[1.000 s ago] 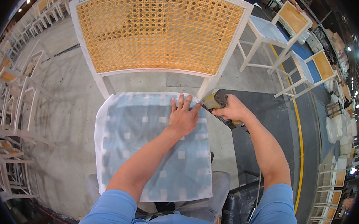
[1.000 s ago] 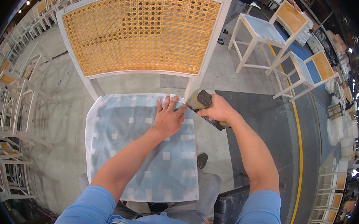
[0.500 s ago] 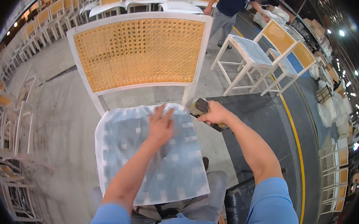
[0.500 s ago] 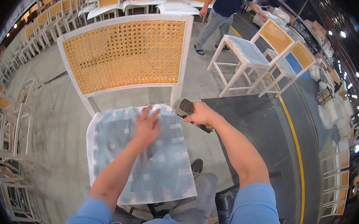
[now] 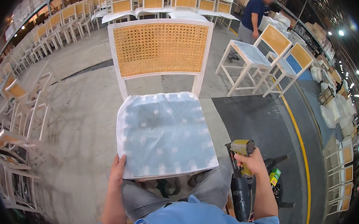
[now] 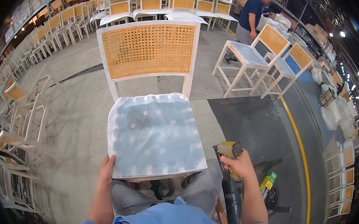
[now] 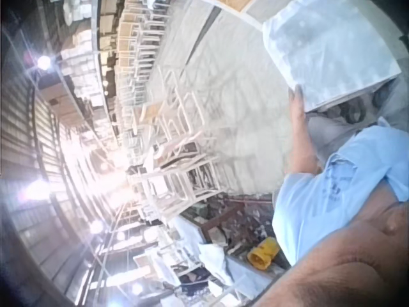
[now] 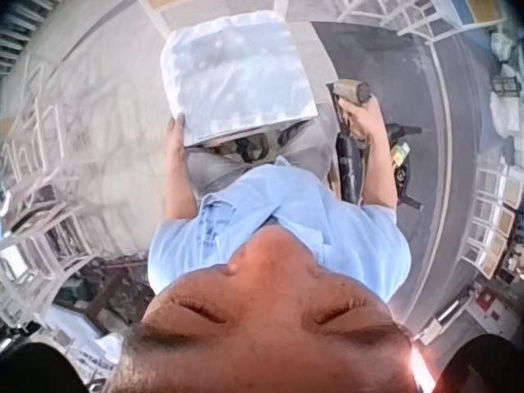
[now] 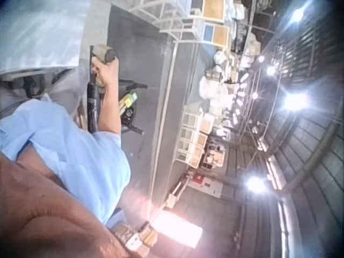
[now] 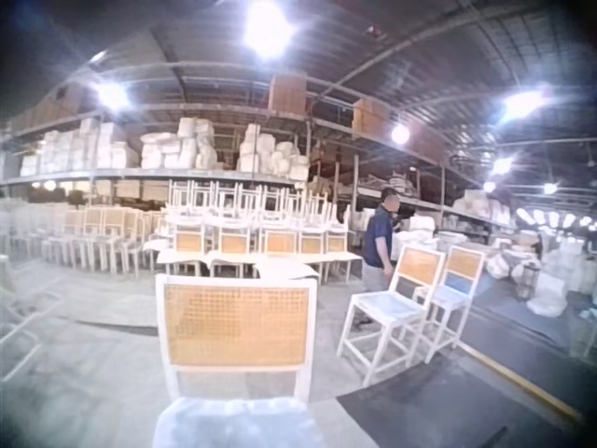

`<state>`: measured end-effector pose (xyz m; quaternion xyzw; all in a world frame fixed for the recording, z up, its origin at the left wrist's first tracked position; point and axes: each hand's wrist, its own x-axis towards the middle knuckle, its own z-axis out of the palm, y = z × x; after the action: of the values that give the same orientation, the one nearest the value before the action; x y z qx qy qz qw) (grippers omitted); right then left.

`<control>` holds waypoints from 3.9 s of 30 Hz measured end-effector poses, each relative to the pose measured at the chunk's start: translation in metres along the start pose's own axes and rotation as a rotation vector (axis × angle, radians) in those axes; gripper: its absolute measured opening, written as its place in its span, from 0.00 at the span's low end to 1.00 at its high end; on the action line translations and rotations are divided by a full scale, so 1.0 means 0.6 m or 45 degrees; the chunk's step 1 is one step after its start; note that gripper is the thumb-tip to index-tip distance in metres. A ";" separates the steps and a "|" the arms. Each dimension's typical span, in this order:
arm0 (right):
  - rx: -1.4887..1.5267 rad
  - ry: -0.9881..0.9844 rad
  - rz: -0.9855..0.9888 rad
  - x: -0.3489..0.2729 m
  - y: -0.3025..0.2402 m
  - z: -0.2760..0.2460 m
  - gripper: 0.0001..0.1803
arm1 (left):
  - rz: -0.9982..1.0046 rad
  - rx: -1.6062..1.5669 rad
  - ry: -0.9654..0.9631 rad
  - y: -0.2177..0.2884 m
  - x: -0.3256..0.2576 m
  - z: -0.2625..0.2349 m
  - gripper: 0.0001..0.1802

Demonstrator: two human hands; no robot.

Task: The person attaches green webbing to a chair seat frame using a staple gun, then covers the seat with a white fabric sheet and staples it in place. The person flips the chair, repositions it, and continues stapling green webbing to the underside of the seat frame.

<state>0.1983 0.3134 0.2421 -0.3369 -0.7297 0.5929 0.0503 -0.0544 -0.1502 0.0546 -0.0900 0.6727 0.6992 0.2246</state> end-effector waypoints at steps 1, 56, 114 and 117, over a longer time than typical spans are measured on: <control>0.010 0.003 -0.026 -0.010 0.006 -0.001 0.20 | 0.038 0.042 0.028 0.000 -0.001 0.010 0.31; -0.278 0.028 0.142 0.236 0.012 -0.102 0.09 | -0.423 -0.273 -0.304 -0.080 -0.170 0.274 0.13; -0.333 -0.374 0.226 0.015 0.027 0.132 0.26 | -0.377 -0.327 -0.347 -0.106 -0.184 0.273 0.17; -0.383 -0.373 0.237 0.011 0.034 0.145 0.27 | -0.374 -0.335 -0.360 -0.104 -0.187 0.272 0.17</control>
<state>0.1606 0.2462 0.1962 -0.3169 -0.7750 0.5222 -0.1620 0.1007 -0.0121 0.0593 -0.1164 0.5174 0.7463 0.4021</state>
